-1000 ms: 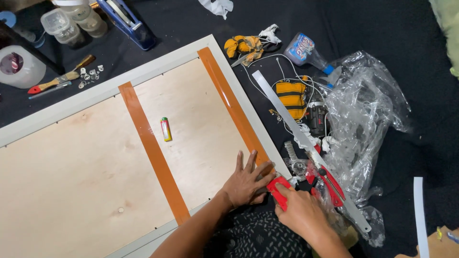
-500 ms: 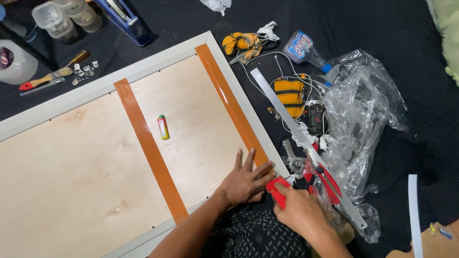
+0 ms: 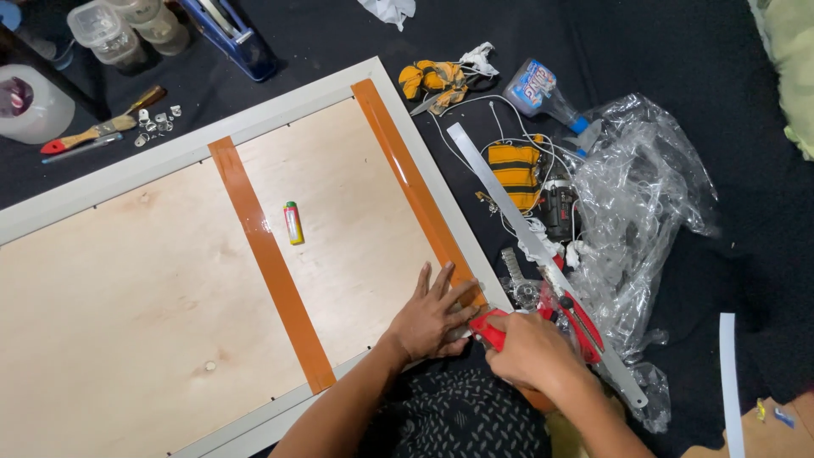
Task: Applying strips of brown adhesive tape to the back of a picture frame using a tape dispenser.
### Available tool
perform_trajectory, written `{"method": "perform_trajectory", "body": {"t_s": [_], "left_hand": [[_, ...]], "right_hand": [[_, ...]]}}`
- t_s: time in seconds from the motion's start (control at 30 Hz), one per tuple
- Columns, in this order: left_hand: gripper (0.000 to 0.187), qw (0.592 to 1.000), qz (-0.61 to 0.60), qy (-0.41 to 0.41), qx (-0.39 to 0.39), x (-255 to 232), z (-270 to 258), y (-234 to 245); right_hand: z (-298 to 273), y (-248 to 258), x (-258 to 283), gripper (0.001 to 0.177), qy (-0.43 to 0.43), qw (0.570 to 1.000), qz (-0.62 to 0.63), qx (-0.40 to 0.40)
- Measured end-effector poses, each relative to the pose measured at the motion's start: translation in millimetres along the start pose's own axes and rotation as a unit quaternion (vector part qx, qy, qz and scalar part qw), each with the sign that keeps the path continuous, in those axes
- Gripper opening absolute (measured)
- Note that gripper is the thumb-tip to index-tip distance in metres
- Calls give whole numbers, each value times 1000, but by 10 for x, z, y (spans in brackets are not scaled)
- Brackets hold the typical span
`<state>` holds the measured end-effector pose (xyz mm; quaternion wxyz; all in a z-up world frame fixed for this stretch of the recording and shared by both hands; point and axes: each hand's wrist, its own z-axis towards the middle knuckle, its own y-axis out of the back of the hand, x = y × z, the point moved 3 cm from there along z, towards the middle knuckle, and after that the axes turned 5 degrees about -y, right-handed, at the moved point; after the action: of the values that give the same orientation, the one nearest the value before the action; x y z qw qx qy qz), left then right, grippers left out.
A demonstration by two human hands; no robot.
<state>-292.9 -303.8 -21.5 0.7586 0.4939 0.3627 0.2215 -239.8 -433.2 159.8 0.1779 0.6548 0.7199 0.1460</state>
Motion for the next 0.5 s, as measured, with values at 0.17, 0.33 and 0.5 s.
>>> {"method": "perform_trajectory", "body": {"t_s": [0.17,0.33,0.5], "left_hand": [[70,1000,21,-3,13,-37,6,-5],[77,992,1,76,99,-55,18,-9],[77,988,-9,104,115,-18,41,18]], "right_hand": [[72,57,62,3,19,1000,-10,-14],[426,33,41,36,70,992,-13,-103],[547,207,219,56,74,991,-74,-88]]}}
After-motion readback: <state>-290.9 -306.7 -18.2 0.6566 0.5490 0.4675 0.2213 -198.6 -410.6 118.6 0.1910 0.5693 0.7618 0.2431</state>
